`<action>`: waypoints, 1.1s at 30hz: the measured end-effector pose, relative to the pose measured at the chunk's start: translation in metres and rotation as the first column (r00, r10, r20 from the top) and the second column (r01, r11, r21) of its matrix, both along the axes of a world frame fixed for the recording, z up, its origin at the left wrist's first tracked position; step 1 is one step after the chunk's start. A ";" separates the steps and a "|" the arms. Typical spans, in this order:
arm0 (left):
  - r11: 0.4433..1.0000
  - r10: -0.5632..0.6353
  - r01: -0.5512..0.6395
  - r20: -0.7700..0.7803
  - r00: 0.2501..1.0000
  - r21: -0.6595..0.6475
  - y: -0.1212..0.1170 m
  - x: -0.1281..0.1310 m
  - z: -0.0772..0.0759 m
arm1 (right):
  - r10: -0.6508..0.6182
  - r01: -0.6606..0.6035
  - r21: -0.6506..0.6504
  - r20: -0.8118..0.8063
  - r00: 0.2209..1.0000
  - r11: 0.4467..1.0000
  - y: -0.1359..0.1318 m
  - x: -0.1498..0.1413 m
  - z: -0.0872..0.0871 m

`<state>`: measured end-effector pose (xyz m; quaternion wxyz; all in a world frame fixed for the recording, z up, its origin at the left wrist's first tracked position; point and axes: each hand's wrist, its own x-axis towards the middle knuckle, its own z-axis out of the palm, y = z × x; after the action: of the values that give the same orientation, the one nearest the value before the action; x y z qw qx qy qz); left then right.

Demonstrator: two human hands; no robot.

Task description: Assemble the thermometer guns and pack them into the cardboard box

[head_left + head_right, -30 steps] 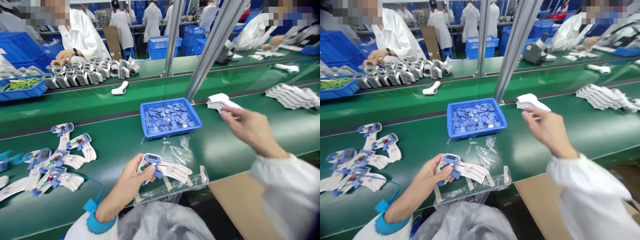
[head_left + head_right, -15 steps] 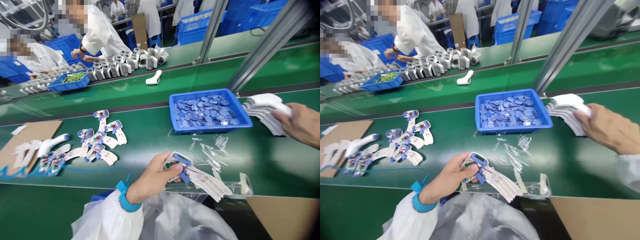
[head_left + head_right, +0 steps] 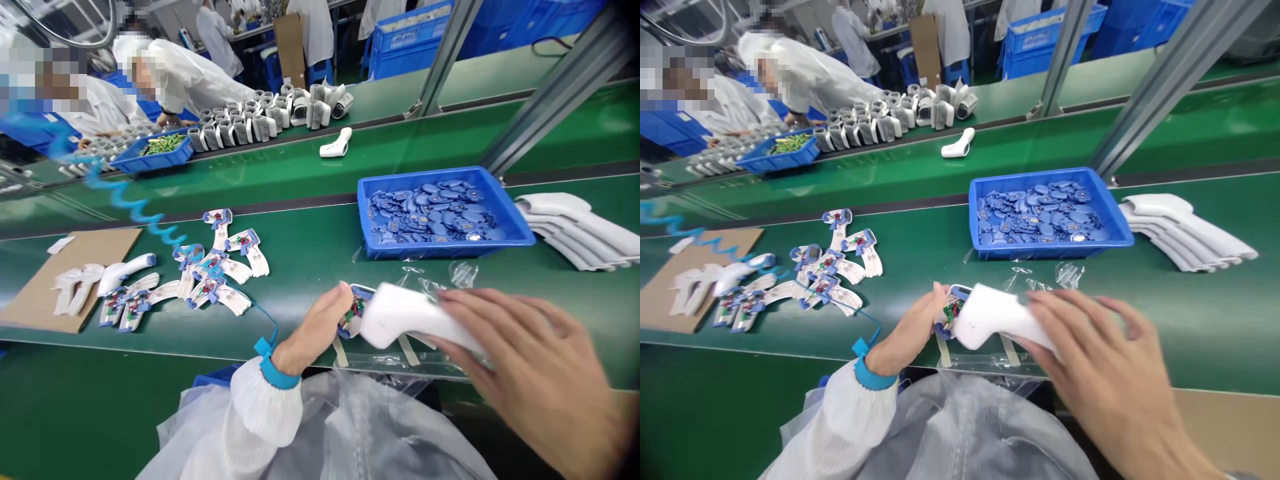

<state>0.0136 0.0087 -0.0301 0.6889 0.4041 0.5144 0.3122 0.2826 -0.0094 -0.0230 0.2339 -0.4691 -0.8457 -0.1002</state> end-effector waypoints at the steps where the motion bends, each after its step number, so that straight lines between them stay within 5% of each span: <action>1: 1.000 -0.010 0.010 0.014 1.000 0.029 -0.001 -0.001 -0.003 | 0.046 -0.046 0.005 0.013 0.999 0.999 -0.003 -0.018 -0.001; 7: 0.994 -0.077 0.073 0.049 0.996 0.083 -0.011 -0.001 -0.021 | 0.129 -0.131 -0.047 -0.042 0.991 0.990 0.000 -0.056 -0.005; 10: 0.984 -0.119 0.119 -0.011 0.993 0.133 -0.013 -0.004 -0.016 | 0.024 -0.077 -0.317 -0.169 0.985 0.945 0.000 -0.050 -0.004; 11: 0.975 -0.148 0.155 -0.053 0.988 0.161 -0.014 -0.005 -0.013 | -0.022 -0.084 -0.496 -0.205 0.978 0.864 0.001 -0.047 -0.001; 13: 0.946 -0.172 0.208 -0.159 0.972 0.248 -0.016 -0.005 -0.008 | -0.122 -0.171 -0.835 -0.272 0.954 0.523 0.001 -0.044 0.005; 15: 0.894 -0.121 0.231 -0.290 0.949 0.384 -0.020 -0.005 -0.007 | -0.249 -0.306 -0.934 -0.346 0.905 0.186 0.000 -0.044 0.011; 16: 0.853 -0.073 0.242 -0.353 0.933 0.463 -0.023 -0.004 -0.009 | -0.320 -0.356 -0.928 -0.371 0.872 0.108 -0.001 -0.045 0.013; 21: 0.582 0.145 0.366 -0.535 0.832 0.726 -0.041 -0.003 -0.027 | -0.457 -0.467 -0.879 -0.455 0.764 0.095 -0.011 -0.051 0.015; 26: 0.434 0.290 0.406 -0.552 0.782 0.804 -0.052 -0.004 -0.039 | -0.463 -0.465 -0.878 -0.459 0.758 0.108 -0.018 -0.054 0.013; 30: 0.463 0.272 0.359 -0.515 0.813 0.810 -0.052 -0.007 -0.039 | -0.400 -0.444 -0.886 -0.457 0.794 0.130 -0.021 -0.052 0.012; 33: 0.579 0.127 0.358 -0.515 0.848 0.732 -0.044 -0.013 -0.028 | -0.250 -0.380 -0.887 -0.443 0.861 0.263 -0.023 -0.046 0.009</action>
<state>0.0005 -0.0351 -0.0579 0.2845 0.7735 0.4508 0.3429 0.2363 -0.0328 -0.0137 0.1159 -0.4831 -0.6553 0.5690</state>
